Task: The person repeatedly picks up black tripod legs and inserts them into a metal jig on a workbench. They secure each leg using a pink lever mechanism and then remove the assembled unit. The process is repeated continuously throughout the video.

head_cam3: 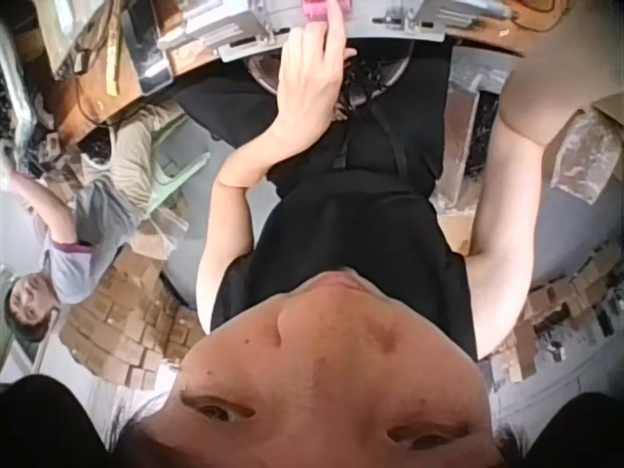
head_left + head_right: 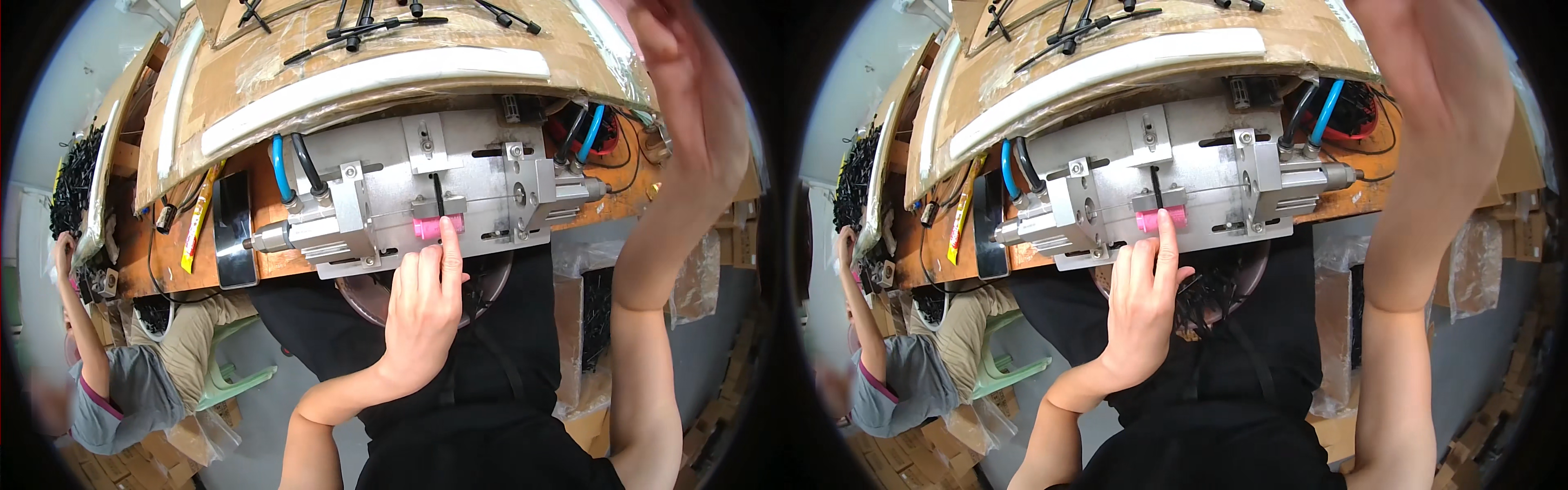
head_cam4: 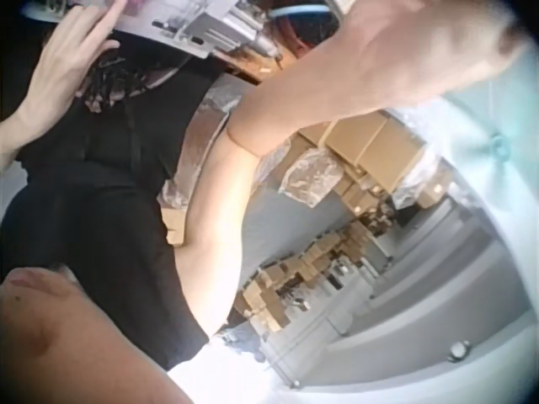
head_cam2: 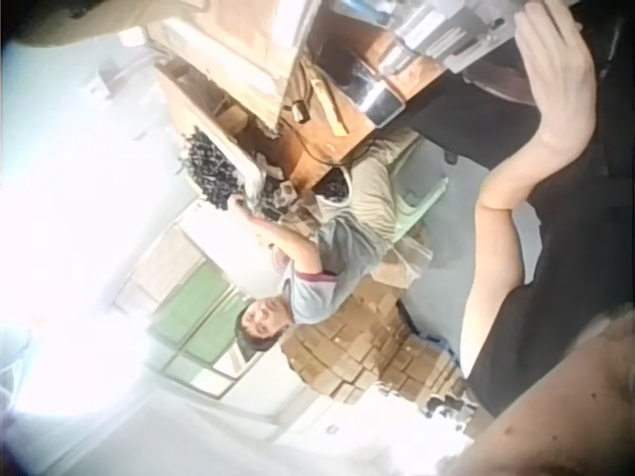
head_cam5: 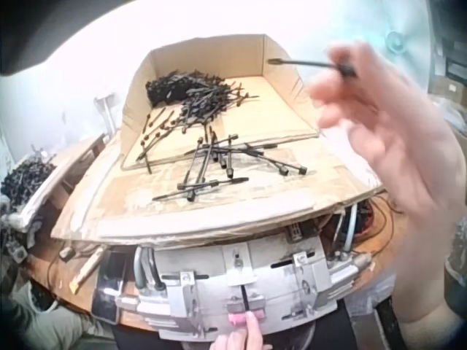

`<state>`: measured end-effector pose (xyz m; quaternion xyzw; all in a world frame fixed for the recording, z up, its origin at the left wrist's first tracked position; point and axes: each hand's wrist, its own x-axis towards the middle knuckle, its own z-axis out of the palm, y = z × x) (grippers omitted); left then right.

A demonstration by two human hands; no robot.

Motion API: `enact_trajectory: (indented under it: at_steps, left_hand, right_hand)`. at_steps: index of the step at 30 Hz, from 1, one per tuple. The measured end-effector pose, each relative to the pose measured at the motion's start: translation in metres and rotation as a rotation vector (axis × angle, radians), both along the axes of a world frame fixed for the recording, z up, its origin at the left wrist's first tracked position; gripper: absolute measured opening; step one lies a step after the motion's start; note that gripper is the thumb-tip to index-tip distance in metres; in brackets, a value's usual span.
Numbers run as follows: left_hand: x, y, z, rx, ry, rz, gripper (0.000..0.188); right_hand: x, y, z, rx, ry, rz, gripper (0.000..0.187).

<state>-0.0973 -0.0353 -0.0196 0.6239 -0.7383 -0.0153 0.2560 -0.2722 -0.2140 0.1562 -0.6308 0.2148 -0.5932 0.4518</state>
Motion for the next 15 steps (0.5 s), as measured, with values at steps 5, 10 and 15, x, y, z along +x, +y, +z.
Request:
enact_trajectory:
  at_steps: [5,10,15]
  left_hand:
    - [-0.003,-0.006,0.003,-0.001,0.005,-0.037,0.075]
    - [0.017,-0.007,0.021,0.058,-0.041,-0.032,0.065]
    - [0.053,-0.112,0.091,-0.427,-0.016,0.047,0.031]
  right_hand:
    - [-0.021,0.050,-0.034,-0.221,0.228,-0.310,0.036]
    - [0.011,0.117,-0.123,-0.331,0.588,-0.220,0.048]
    - [0.030,0.140,-0.171,-0.337,0.727,-0.212,0.064]
